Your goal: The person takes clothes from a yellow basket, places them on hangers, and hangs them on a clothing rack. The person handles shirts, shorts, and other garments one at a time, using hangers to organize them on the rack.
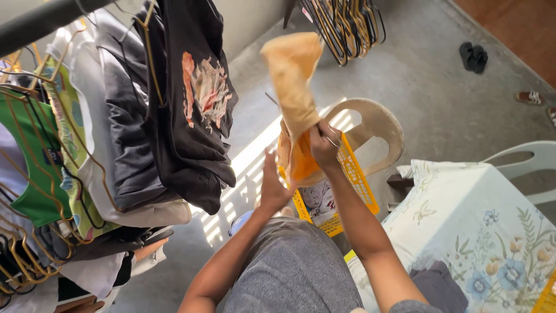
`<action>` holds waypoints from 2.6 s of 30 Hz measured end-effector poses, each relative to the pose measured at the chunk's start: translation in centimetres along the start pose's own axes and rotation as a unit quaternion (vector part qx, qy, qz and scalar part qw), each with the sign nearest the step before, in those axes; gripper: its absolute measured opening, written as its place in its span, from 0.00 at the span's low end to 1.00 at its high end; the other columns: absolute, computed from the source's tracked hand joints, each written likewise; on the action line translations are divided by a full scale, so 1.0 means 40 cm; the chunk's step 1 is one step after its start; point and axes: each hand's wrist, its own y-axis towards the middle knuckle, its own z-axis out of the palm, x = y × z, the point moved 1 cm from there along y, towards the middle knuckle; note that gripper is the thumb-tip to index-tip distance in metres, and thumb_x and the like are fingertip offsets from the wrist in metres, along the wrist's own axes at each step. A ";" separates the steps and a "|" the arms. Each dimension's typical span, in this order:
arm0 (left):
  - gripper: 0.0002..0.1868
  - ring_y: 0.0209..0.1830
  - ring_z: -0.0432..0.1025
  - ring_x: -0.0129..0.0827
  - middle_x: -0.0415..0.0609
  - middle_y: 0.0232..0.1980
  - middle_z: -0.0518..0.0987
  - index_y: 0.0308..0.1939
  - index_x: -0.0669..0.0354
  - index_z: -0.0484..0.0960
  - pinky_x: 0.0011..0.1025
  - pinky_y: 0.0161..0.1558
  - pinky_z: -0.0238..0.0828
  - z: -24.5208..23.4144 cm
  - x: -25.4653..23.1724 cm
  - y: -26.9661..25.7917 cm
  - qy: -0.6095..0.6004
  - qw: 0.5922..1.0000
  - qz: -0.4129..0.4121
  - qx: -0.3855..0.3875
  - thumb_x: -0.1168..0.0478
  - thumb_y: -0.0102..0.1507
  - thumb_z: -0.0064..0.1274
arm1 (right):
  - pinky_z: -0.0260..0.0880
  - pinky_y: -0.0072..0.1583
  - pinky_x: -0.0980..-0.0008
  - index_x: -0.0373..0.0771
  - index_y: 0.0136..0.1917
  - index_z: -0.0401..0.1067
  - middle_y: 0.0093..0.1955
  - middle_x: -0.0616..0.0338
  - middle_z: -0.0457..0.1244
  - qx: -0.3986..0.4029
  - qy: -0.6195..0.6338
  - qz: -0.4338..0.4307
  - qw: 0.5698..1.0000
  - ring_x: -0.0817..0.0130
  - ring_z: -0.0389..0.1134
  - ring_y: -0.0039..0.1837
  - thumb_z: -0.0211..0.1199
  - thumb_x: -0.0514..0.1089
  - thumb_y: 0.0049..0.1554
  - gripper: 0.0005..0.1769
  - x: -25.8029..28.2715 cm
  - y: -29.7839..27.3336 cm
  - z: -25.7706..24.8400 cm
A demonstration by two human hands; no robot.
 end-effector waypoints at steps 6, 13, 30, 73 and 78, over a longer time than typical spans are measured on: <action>0.64 0.84 0.44 0.53 0.61 0.83 0.43 0.81 0.61 0.43 0.45 0.77 0.54 -0.407 -0.189 0.237 -0.027 0.959 0.173 -0.221 0.49 0.56 0.75 | 0.61 0.40 0.79 0.30 0.57 0.78 0.39 0.70 0.66 0.184 0.100 0.039 0.977 0.85 0.61 0.39 0.61 0.31 0.63 0.10 0.082 0.060 -0.178; 0.09 0.63 0.72 0.45 0.57 0.64 0.78 0.49 0.67 0.88 0.41 0.67 0.70 -0.452 0.042 0.423 -0.355 0.916 0.056 -0.180 0.63 0.72 0.59 | 0.68 0.45 0.80 0.31 0.53 0.79 0.41 0.67 0.69 0.271 0.037 0.038 0.961 0.84 0.66 0.43 0.67 0.35 0.61 0.07 0.213 0.139 -0.315; 0.30 0.53 0.69 0.33 0.47 0.59 0.75 0.75 0.62 0.65 0.31 0.54 0.68 -0.680 0.207 0.396 -0.376 0.873 0.123 -0.285 0.61 0.69 0.55 | 0.70 0.46 0.79 0.31 0.66 0.73 0.53 0.57 0.72 0.411 0.208 0.060 0.885 0.79 0.70 0.45 0.57 0.41 0.67 0.17 0.336 0.329 0.021; 0.26 0.59 0.77 0.36 0.52 0.65 0.79 0.67 0.58 0.75 0.32 0.59 0.72 0.023 0.230 -0.216 -0.139 0.881 -0.406 0.198 0.61 0.64 0.53 | 0.71 0.56 0.60 0.41 0.59 0.79 0.57 0.38 0.68 0.223 -0.155 0.391 0.879 0.52 0.72 0.57 0.73 0.43 0.48 0.24 -1.161 -1.006 -0.145; 0.26 0.54 0.80 0.36 0.55 0.58 0.83 0.67 0.52 0.76 0.34 0.53 0.76 0.038 0.113 -0.180 -0.039 0.881 -0.433 0.185 0.57 0.63 0.52 | 0.72 0.52 0.60 0.43 0.56 0.79 0.55 0.29 0.67 0.237 -0.214 0.378 0.869 0.46 0.71 0.52 0.80 0.45 0.42 0.28 -1.386 -1.052 -0.077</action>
